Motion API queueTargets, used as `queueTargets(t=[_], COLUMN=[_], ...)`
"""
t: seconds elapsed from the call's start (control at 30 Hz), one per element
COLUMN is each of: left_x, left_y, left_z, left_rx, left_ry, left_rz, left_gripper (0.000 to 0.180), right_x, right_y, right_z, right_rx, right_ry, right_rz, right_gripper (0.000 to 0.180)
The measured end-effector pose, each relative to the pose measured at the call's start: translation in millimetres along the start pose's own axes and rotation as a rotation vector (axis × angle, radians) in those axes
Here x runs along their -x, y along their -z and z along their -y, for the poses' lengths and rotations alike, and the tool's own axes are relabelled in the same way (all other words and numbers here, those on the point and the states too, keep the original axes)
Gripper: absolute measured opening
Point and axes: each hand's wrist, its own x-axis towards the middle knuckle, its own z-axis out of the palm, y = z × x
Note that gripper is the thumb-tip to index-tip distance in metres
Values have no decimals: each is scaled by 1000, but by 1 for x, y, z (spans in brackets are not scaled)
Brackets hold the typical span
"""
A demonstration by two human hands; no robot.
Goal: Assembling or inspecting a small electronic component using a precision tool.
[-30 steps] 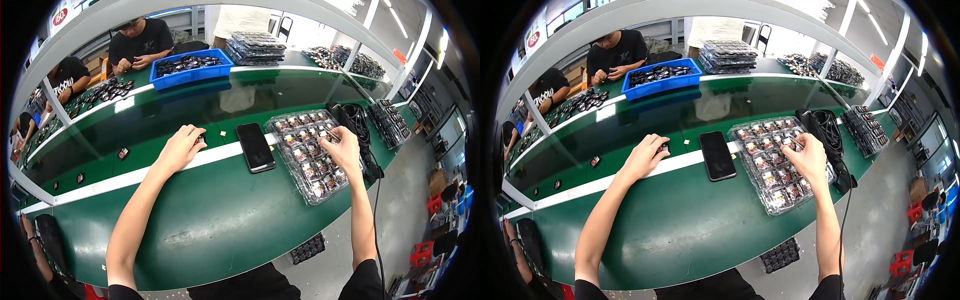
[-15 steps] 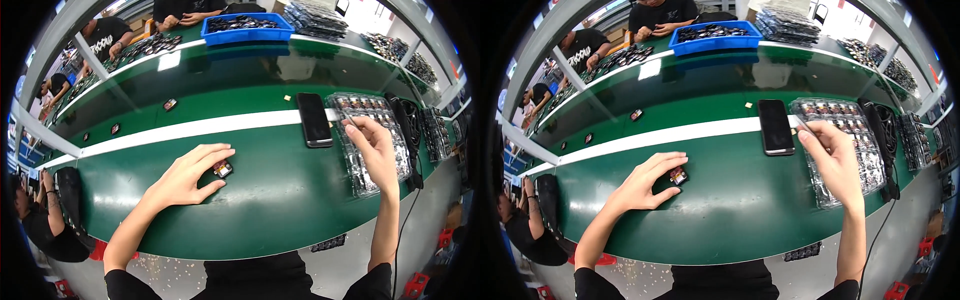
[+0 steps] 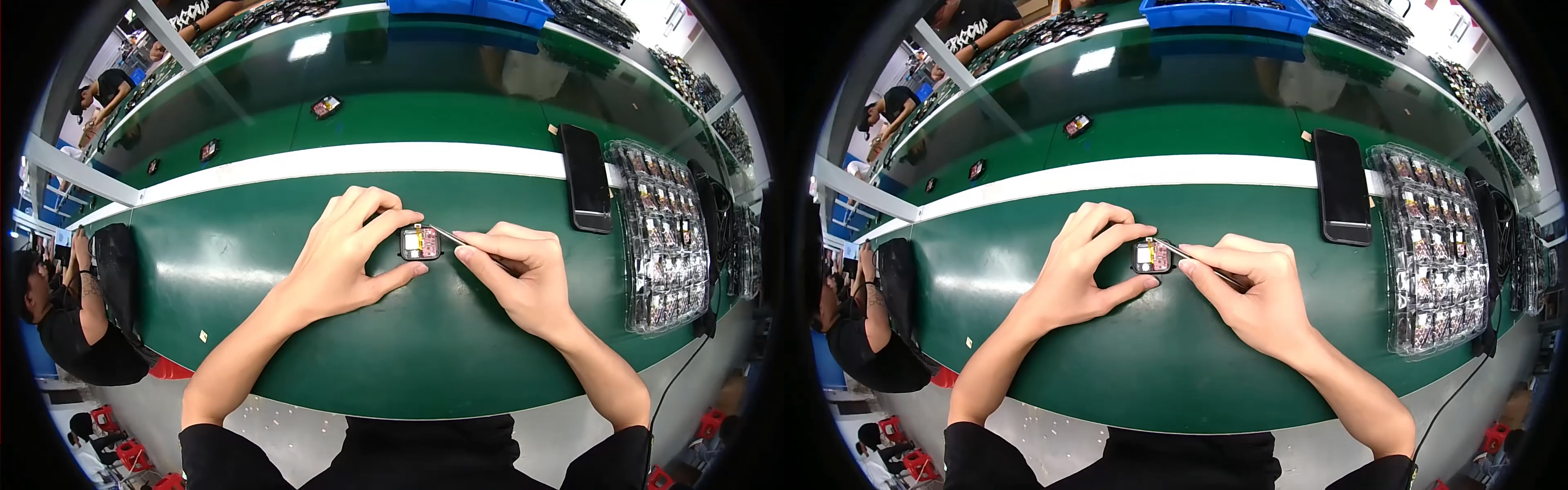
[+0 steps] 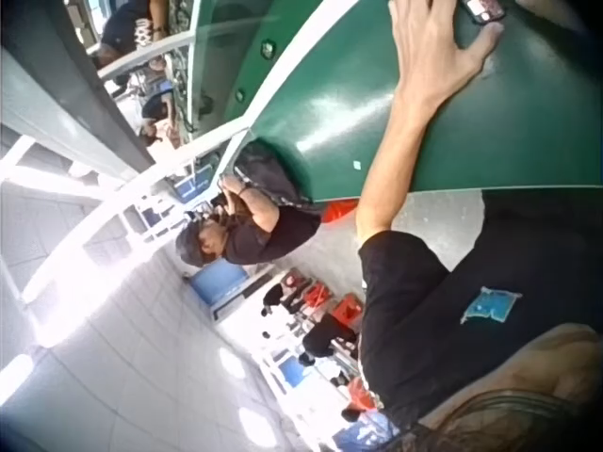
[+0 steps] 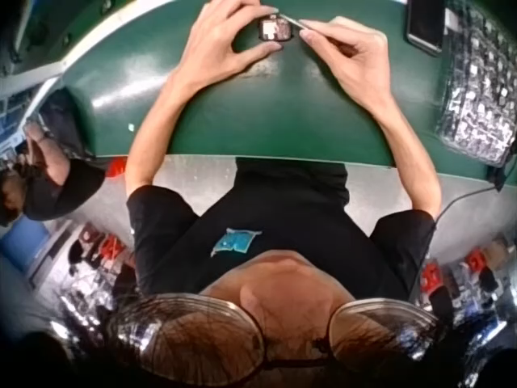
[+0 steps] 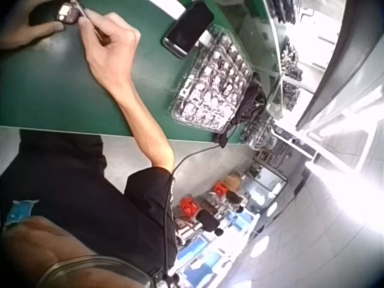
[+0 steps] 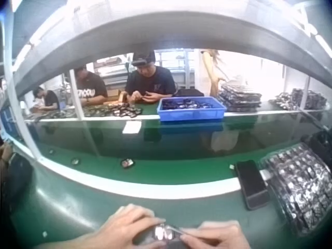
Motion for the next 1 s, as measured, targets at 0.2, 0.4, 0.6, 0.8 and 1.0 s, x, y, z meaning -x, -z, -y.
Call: queueTargets(t=[0.2, 0.4, 0.6, 0.8, 1.0], left_x=[1, 3, 0, 1, 0], left_y=[3, 3, 3, 1, 2], left_z=[3, 13, 13, 18, 13], left_rx=[133, 192, 208, 203, 236], left_ry=[51, 29, 15, -12, 25], left_rz=[77, 190, 188, 181, 148], left_gripper=[54, 55, 59, 62, 56], right_x=[-2, -2, -5, -5, 0], right_y=[2, 2, -1, -3, -2], right_z=[-2, -4, -3, -3, -3], right_rx=[49, 122, 167, 192, 292], right_ry=[59, 93, 97, 101, 205], right_rz=[-19, 17, 48, 32, -20], right_gripper=[15, 15, 14, 13, 18])
